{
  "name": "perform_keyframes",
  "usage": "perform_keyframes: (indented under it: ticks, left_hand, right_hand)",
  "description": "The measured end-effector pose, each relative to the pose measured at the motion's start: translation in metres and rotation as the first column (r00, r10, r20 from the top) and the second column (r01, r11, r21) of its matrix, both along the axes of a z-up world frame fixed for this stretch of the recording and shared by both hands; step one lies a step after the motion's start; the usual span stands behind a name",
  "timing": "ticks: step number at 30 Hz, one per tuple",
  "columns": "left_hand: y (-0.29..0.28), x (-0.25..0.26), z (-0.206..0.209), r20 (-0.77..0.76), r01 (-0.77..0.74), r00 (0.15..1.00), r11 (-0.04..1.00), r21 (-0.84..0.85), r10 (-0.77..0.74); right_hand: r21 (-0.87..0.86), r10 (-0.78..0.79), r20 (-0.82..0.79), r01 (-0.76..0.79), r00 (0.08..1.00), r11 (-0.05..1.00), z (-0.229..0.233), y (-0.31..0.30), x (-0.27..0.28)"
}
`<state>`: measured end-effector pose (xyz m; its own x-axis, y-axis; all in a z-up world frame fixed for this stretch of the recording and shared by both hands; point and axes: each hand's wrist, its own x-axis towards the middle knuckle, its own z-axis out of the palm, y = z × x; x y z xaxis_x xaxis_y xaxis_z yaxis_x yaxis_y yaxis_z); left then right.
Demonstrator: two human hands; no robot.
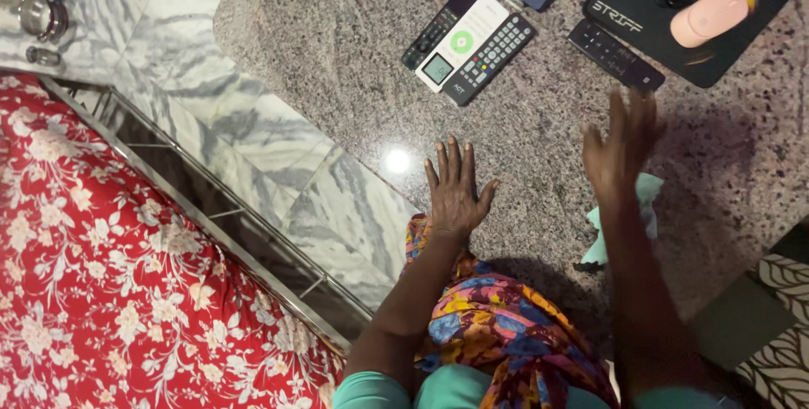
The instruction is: The person wipes a granite table surface with a light blue cloth. They move a power adapter, mousepad, computer mouse, and remote controls aside to clean underneath, then wipe the items themselves before returning them to the table.
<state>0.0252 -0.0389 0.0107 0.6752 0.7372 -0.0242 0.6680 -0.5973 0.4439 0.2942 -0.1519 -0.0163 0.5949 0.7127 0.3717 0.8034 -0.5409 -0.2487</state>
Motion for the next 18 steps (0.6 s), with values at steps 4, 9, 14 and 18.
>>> perform_keyframes:
  ticks: [4, 9, 14, 18]
  left_hand:
    - [0.0, 0.001, -0.002, -0.023, -0.007, 1.0, 1.0, -0.005, 0.007]
    - [-0.001, 0.0, -0.002, -0.007, 0.009, 1.0, 1.0, 0.022, -0.009]
    - [-0.004, -0.003, 0.0, 0.045, -0.001, 0.999, 0.999, 0.042, 0.0]
    - [-0.005, -0.002, -0.002, 0.109, -0.01, 0.994, 0.998, 0.066, 0.003]
  right_hand:
    - [-0.099, -0.056, -0.176, 0.039, 0.983, 0.994, 0.005, -0.098, -0.067]
    - [-0.112, -0.083, -0.181, 0.064, 0.98, 0.992, 0.003, -0.155, -0.121]
    - [-0.186, -0.138, -0.28, 0.087, 0.95, 0.979, -0.008, -0.132, -0.121]
    - [-0.226, -0.037, -0.165, -0.001, 0.986, 0.974, -0.015, -0.082, -0.108]
